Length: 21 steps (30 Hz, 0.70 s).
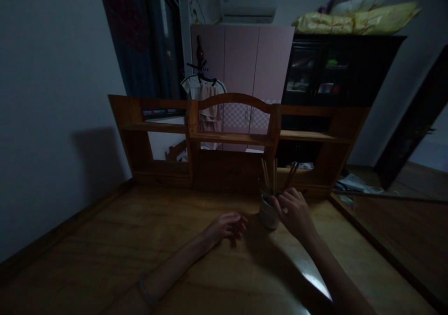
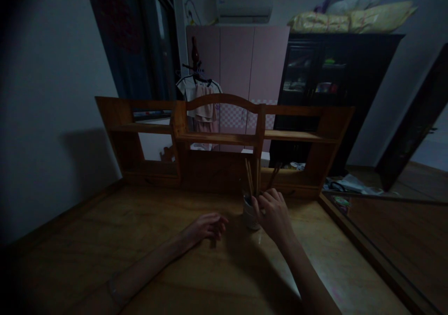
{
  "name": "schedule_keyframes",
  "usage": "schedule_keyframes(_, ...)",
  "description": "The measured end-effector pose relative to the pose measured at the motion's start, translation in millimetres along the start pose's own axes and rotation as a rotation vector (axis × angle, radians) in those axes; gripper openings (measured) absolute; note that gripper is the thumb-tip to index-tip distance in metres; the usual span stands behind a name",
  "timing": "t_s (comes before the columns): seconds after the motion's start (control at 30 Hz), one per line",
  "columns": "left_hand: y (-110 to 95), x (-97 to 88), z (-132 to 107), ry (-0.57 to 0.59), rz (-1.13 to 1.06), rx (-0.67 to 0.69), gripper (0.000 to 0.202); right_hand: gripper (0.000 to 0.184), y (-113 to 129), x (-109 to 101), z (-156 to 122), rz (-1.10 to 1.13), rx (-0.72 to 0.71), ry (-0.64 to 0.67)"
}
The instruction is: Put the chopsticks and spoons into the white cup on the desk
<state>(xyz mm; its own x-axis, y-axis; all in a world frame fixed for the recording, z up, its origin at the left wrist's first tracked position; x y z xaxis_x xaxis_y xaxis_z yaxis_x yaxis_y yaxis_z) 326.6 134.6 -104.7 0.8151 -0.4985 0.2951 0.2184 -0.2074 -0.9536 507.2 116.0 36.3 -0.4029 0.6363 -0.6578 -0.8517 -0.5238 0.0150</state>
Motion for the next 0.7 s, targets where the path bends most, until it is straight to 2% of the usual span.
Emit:
schedule_keyframes(0.23,0.3,-1.6,1.8,-0.026,-0.01,-0.005,0.037,0.011,8.2,-8.0,0.6,0.127,0.074,-0.078)
schedule_keyframes(0.37,1.4,-2.7,2.5,-0.037,-0.01,-0.015,0.038,0.043,19.9,-16.4,-0.1,0.286,0.072,-0.173)
schedule_keyframes(0.43,0.6,-2.0,1.6,-0.039,-0.007,-0.02,0.038,0.043,29.4,-17.0,0.1,0.323,0.023,-0.172)
schedule_keyframes(0.53,-2.6,0.1,-0.9,-0.043,0.009,-0.017,0.038,0.033,38.7,-13.7,0.3,0.336,-0.023,-0.137)
schedule_keyframes(0.7,-4.9,0.6,-2.8,-0.062,0.002,-0.018,0.038,0.034,40.0,-12.8,0.7,0.335,-0.028,-0.159)
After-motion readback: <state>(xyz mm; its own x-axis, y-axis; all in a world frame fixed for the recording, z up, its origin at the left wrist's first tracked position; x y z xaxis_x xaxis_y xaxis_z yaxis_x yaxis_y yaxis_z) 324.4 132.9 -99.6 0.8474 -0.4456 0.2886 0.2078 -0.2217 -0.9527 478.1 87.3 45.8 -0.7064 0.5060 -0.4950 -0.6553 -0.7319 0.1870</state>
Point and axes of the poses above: each hand's wrist, its own z-axis towards the middle knuckle, its own x-axis out of the palm, y = z × x, the point moved 9 cm from there along z, towards the middle knuckle, and after that the axes turned 1 degree about -y, right-handed, at the moved point
